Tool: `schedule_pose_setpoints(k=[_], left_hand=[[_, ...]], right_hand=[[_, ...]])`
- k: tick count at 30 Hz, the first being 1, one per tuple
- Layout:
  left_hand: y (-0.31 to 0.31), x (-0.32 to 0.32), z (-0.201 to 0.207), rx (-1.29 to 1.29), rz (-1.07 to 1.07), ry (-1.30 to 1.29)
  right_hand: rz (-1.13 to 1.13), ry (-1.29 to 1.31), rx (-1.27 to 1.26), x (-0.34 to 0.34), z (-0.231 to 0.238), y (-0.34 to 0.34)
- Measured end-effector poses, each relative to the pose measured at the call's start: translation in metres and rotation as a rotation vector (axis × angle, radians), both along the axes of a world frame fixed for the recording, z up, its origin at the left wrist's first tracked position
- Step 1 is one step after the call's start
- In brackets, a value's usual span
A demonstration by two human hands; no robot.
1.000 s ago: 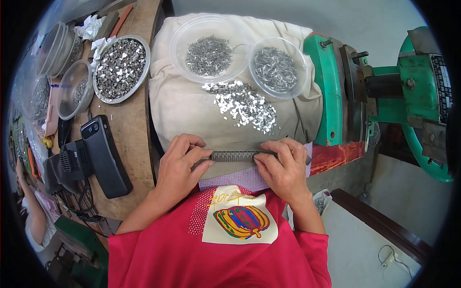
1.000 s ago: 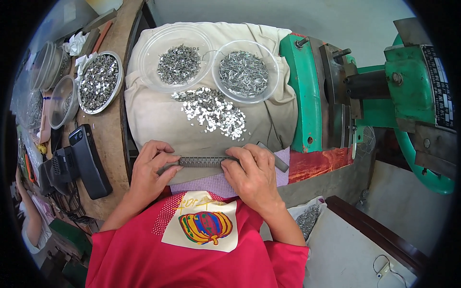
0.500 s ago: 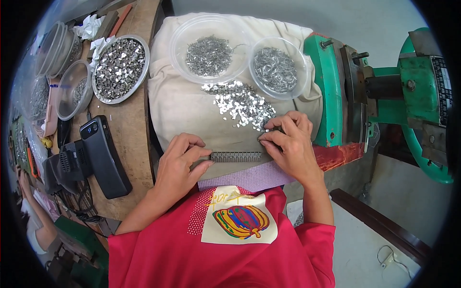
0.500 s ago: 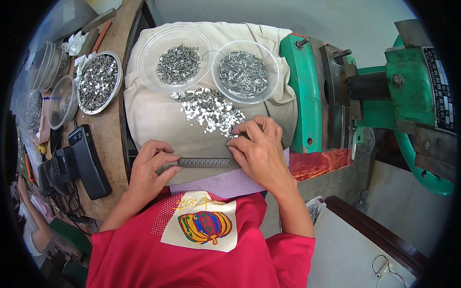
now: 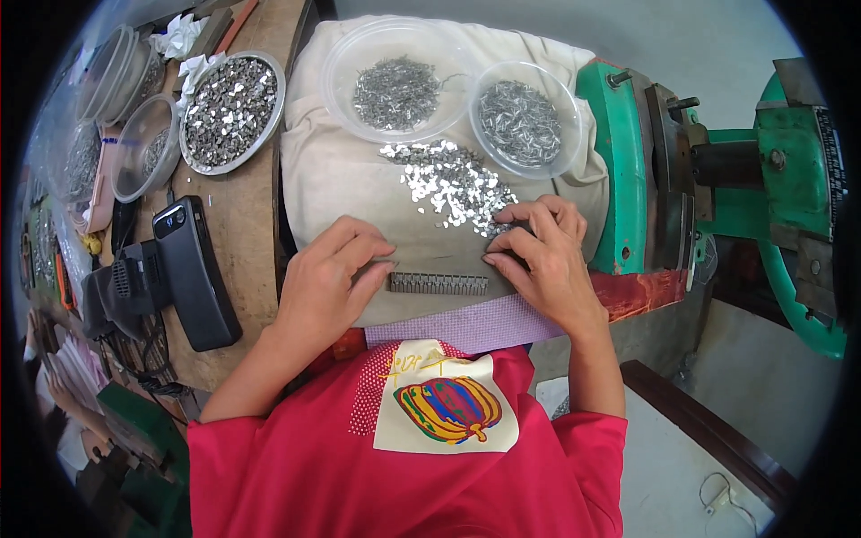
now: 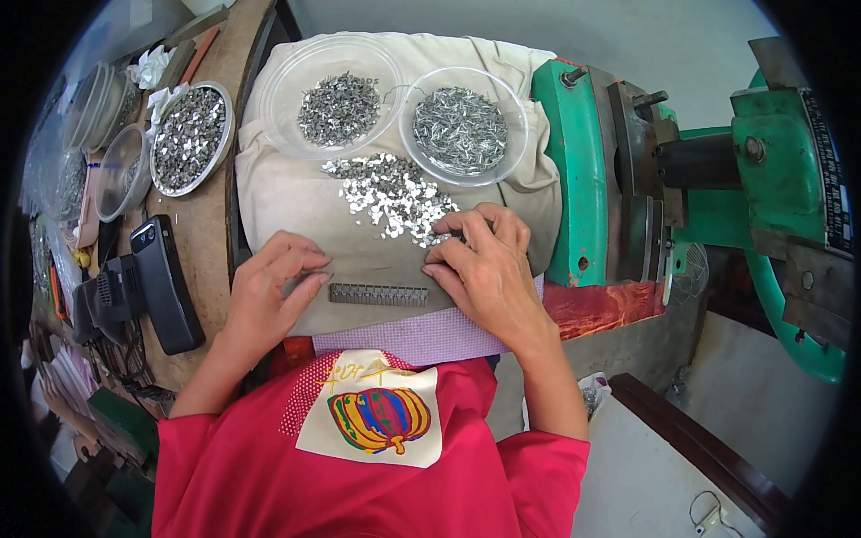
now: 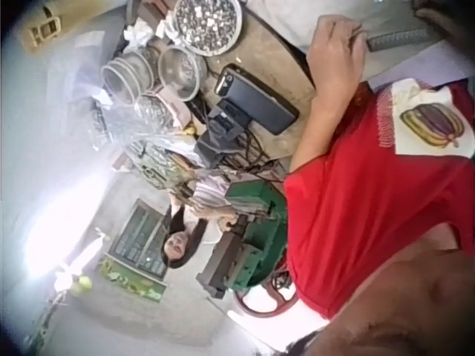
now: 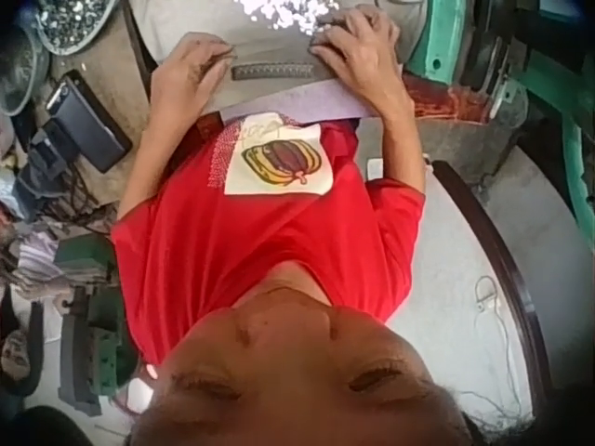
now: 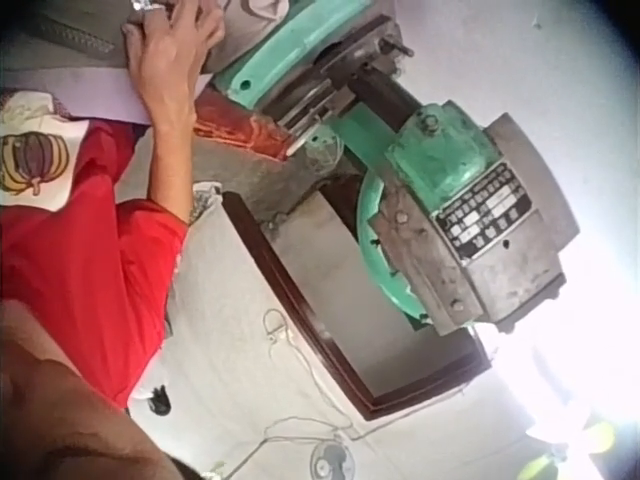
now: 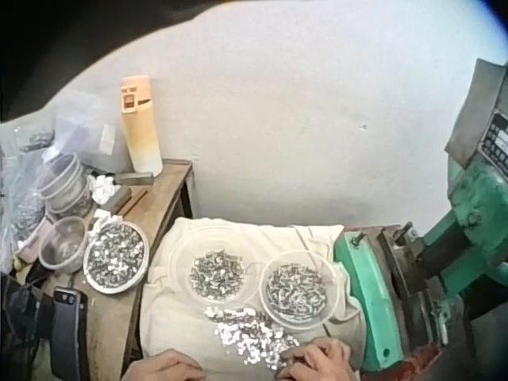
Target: The person picks up small metal components from plastic bowls and arranges them in a metal jig, then uses a mechanical press machine to secure or assemble them.
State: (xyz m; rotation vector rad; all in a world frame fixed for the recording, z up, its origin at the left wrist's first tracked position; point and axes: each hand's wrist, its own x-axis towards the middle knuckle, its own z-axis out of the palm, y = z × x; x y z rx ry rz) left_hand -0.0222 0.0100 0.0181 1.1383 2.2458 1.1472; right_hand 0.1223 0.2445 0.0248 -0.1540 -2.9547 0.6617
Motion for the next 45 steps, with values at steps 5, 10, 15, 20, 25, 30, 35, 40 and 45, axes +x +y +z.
schedule_pose_setpoints(k=[5,10,15,20,25,30,35,40,45], left_hand=[[0.027,-0.009,-0.003,-0.007,-0.019,0.206],[0.041,-0.013,-0.008,-0.012,-0.026,0.309],[0.046,-0.012,-0.01,-0.026,-0.025,0.347],[0.049,-0.013,-0.011,-0.018,-0.029,0.348],[0.049,-0.014,-0.013,0.001,-0.046,0.326],[0.043,-0.015,-0.01,-0.013,-0.064,0.319],[0.033,-0.015,-0.006,-0.053,-0.102,0.294],[0.023,-0.014,0.0,-0.068,-0.055,0.157],[0.011,-0.01,0.0,-0.044,-0.009,0.114]], right_hand=[[-0.044,0.104,0.023,0.007,-0.001,-0.006],[-0.106,0.18,-0.05,0.022,-0.002,-0.014],[-0.11,0.201,-0.097,0.03,-0.004,-0.027],[-0.092,0.188,-0.065,0.032,-0.006,-0.036],[-0.095,0.183,0.006,0.032,-0.007,-0.041],[-0.106,0.198,0.114,0.032,-0.006,-0.044],[-0.131,0.208,0.147,0.033,-0.002,-0.047],[-0.122,0.211,0.134,0.033,-0.001,-0.047],[-0.081,0.172,0.245,0.031,0.0,-0.049]])
